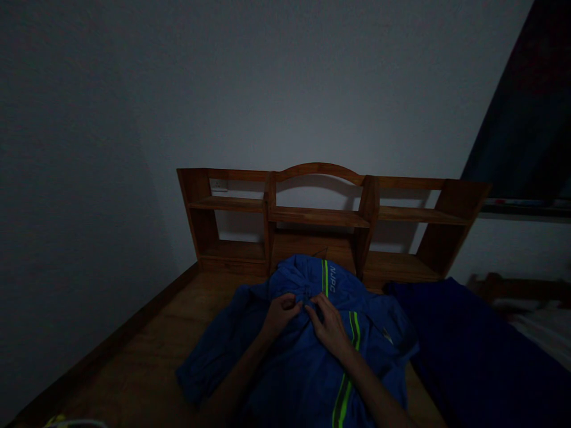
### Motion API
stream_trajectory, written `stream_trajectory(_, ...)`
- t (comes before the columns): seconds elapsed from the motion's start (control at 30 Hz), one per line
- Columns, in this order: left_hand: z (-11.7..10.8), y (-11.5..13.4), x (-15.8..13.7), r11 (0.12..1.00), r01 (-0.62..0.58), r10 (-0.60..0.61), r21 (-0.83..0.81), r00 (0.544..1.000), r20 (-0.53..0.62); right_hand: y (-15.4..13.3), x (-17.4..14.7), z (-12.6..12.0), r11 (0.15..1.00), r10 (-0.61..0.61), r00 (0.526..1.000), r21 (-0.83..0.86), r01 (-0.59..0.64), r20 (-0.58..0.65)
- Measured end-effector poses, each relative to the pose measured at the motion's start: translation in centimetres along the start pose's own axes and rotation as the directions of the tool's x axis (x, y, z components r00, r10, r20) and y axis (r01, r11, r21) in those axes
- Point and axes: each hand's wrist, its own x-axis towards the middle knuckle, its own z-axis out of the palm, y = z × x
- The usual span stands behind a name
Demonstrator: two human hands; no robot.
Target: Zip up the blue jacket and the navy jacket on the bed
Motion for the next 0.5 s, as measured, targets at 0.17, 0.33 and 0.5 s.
stream_trajectory(0.17,0.26,0.41,-0.27,0.994,-0.107,0.107,-0.006,0.994,0.012,0.06,0.16,-0.1,1.0,-0.002,1.0,0.027,0.003,-0.008)
stream_trajectory(0.33,0.35,0.57,-0.31,0.987,-0.121,0.128,-0.106,0.99,0.059,0.04,0.22,-0.28,0.999,0.009,1.0,0.035,-0.01,0.018)
stream_trajectory(0.5,0.18,0.61,-0.34,0.991,-0.089,0.096,-0.099,0.993,0.067,0.26,0.08,-0.07,1.0,0.015,1.0,0.026,-0.015,0.005)
